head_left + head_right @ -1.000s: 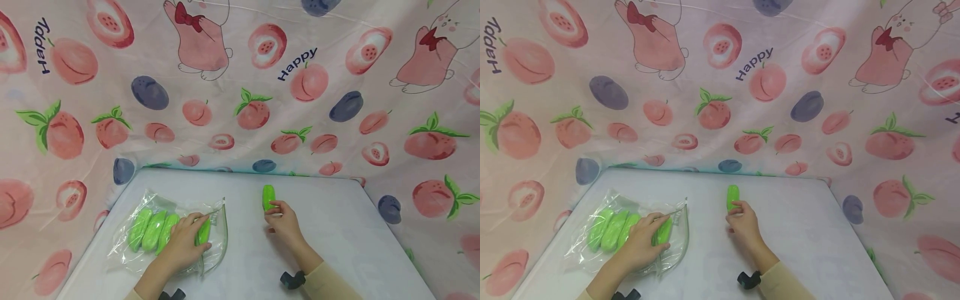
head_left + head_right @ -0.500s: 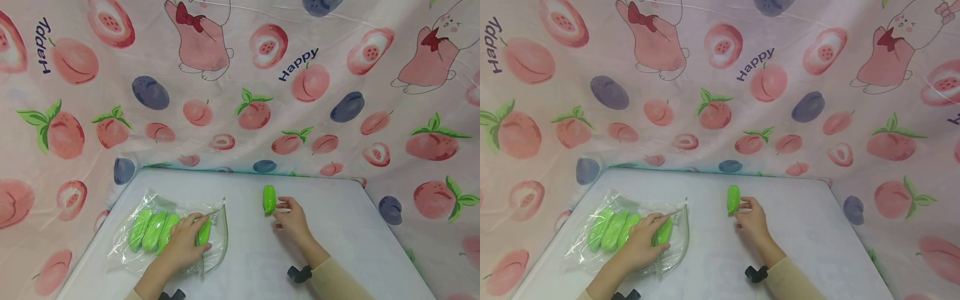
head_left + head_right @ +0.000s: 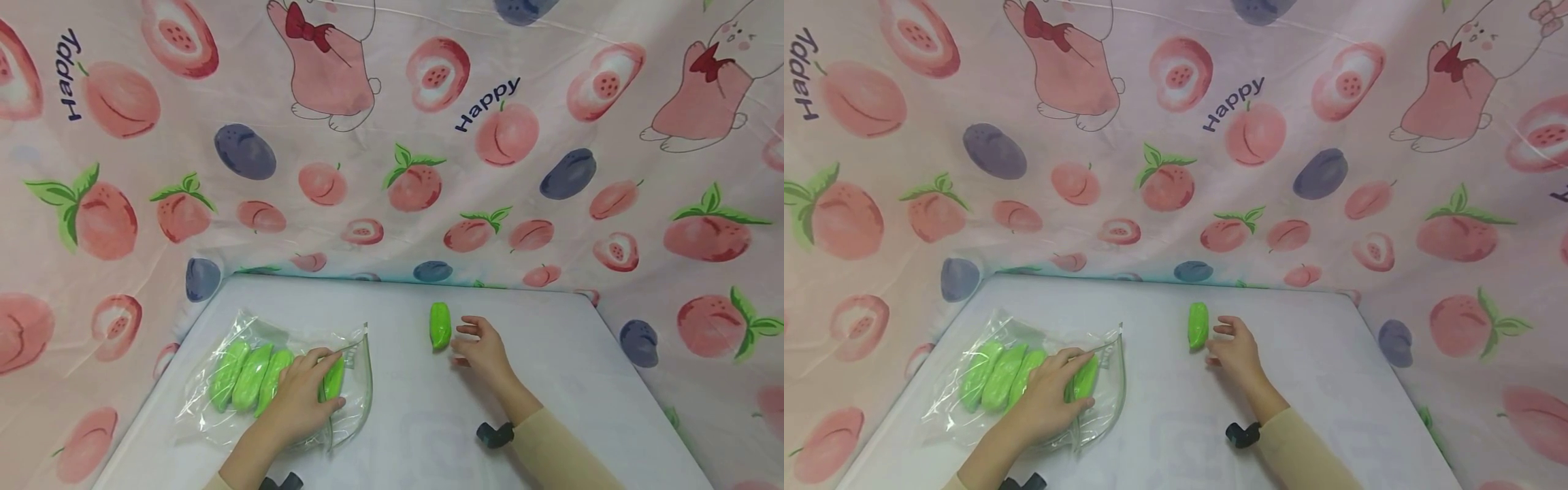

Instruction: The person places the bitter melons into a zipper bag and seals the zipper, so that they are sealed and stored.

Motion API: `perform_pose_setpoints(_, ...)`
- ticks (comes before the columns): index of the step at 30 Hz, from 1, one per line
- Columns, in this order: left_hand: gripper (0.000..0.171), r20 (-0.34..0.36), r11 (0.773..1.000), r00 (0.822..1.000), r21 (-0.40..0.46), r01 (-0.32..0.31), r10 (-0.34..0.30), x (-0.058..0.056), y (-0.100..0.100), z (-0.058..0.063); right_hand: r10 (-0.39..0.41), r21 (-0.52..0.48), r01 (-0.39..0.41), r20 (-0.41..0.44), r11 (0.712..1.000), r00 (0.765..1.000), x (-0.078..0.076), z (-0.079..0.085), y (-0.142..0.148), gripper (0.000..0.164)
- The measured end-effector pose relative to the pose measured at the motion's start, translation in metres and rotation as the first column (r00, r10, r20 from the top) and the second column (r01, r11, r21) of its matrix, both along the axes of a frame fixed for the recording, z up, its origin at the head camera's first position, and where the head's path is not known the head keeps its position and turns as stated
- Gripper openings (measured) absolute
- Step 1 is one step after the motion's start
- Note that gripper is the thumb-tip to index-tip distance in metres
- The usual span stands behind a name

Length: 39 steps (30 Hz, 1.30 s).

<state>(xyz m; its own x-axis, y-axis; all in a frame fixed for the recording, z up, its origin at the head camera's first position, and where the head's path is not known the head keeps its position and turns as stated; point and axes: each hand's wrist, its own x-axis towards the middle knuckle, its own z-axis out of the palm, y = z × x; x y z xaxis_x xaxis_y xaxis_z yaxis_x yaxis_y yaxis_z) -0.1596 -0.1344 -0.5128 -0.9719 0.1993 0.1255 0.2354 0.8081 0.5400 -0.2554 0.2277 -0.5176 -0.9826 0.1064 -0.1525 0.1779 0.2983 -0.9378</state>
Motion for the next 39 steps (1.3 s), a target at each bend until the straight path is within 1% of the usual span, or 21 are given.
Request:
perform_pose_setpoints(9, 0.082, 0.008, 1.0, 1.0, 0.0, -0.005, 0.005, 0.0, 0.0, 0.001, 0.008, 0.0, -0.008, 0.049, 1.0, 0.999, -0.012, -0.005, 0.005, 0.069)
perform_pose_setpoints(15, 0.082, 0.023, 1.0, 1.0, -0.005, -0.006, 0.006, 0.0, 0.0, 0.002, 0.021, -0.025, -0.02, 0.048, 1.0, 0.999, -0.022, -0.008, 0.007, 0.072)
perform_pose_setpoints(20, 0.082, 0.021, 1.0, 1.0, -0.007, -0.005, 0.005, 0.0, 0.0, 0.003, 0.038, -0.044, -0.036, 0.044, 0.998, 0.998, -0.029, -0.011, 0.01, 0.072)
perform_pose_setpoints(23, 0.082, 0.015, 1.0, 1.0, -0.011, -0.004, 0.004, 0.001, 0.001, 0.004, 0.048, -0.041, -0.046, 0.044, 0.998, 0.998, -0.032, -0.013, 0.01, 0.071)
perform_pose_setpoints(30, 0.08, 0.002, 1.0, 1.0, -0.019, -0.003, 0.003, 0.001, 0.002, 0.005, 0.035, -0.025, -0.033, 0.064, 0.999, 0.997, -0.039, -0.013, 0.007, 0.067)
perform_pose_setpoints(39, 0.08, 0.013, 1.0, 1.0, -0.021, -0.001, 0.001, 0.0, 0.002, 0.005, 0.046, -0.036, -0.043, 0.073, 0.998, 0.996, -0.044, -0.011, 0.004, 0.068)
